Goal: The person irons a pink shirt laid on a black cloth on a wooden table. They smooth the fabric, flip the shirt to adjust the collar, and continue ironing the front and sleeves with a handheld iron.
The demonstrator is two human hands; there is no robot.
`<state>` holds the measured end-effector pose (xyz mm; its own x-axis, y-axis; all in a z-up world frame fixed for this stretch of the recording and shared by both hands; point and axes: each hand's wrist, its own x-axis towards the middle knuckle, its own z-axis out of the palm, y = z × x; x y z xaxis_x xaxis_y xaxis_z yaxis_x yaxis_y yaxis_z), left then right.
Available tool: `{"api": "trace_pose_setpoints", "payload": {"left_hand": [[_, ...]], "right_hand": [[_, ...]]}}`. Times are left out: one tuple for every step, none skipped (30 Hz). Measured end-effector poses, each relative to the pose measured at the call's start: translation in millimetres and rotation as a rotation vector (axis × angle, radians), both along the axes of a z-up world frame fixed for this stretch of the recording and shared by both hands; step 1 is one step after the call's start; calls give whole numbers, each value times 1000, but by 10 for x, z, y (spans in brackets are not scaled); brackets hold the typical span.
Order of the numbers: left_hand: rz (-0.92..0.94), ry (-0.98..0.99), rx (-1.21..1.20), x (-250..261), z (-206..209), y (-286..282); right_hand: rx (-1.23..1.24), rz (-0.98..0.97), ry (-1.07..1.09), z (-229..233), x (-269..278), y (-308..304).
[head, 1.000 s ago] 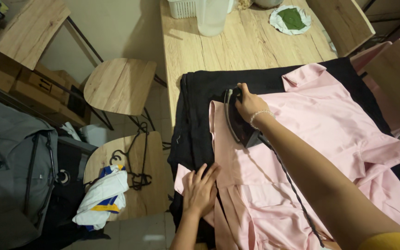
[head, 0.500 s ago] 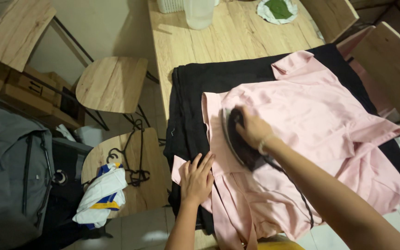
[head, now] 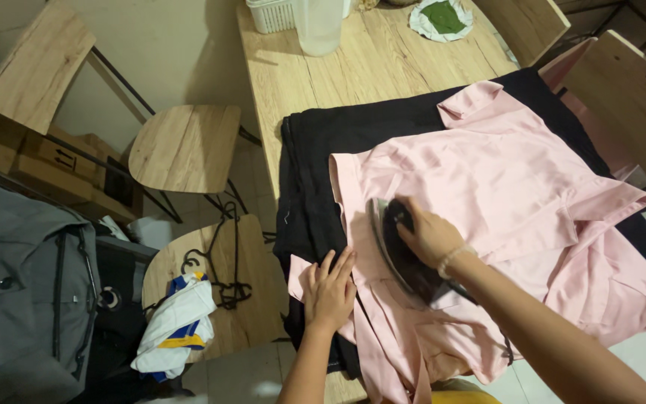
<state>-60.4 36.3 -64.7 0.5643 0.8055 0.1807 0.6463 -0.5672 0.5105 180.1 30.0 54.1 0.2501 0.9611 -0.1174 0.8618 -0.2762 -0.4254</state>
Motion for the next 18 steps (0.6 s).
{"api": "trace_pose_setpoints", "payload": {"left_hand": [[1, 7, -5, -2, 1, -1], [3, 14, -9, 0, 6, 2], [5, 21, -14, 4, 12, 5], [3, 13, -7, 5, 20, 3], [0, 6, 0, 7, 28, -2], [0, -1, 8, 8, 37, 0], [-3, 1, 16, 4, 46, 4], [-3, 3, 21, 1, 53, -6], [-4, 5, 27, -3, 57, -10], [-5, -3, 24, -5, 57, -10], [-6, -10, 22, -5, 54, -6], [-7, -18, 20, -5, 47, -1], [-2, -18, 20, -5, 38, -3], [3, -19, 21, 1, 28, 0], [8, -20, 22, 8, 18, 6], [3, -23, 16, 12, 10, 17], [-3, -25, 9, 11, 4, 30], [-6, -28, 0, 13, 0, 31]], "right_hand": [[15, -7, -5, -21, -2, 82], [30, -14, -10, -44, -3, 192], [45, -20, -15, -65, 8, 305], [62, -22, -17, -85, 22, 425], [80, -24, -18, -103, 33, 551], [98, -24, -20, -114, 55, 671], [101, -29, -7, -119, 79, 782], [103, -33, 6, -122, 101, 891], [104, -36, 19, -122, 123, 996], [100, -39, 13, -120, 150, 1096], [96, -43, 7, -119, 176, 1193], [92, -46, 2, -123, 199, 1283], [102, -36, -3, -133, 221, 1360], [113, -26, -9, -140, 247, 1436], [124, -17, -15, -148, 271, 1509], [125, -23, -12, -154, 290, 1584], [125, -30, -10, -159, 305, 1655], [124, -35, -8, -167, 314, 1705]]}}
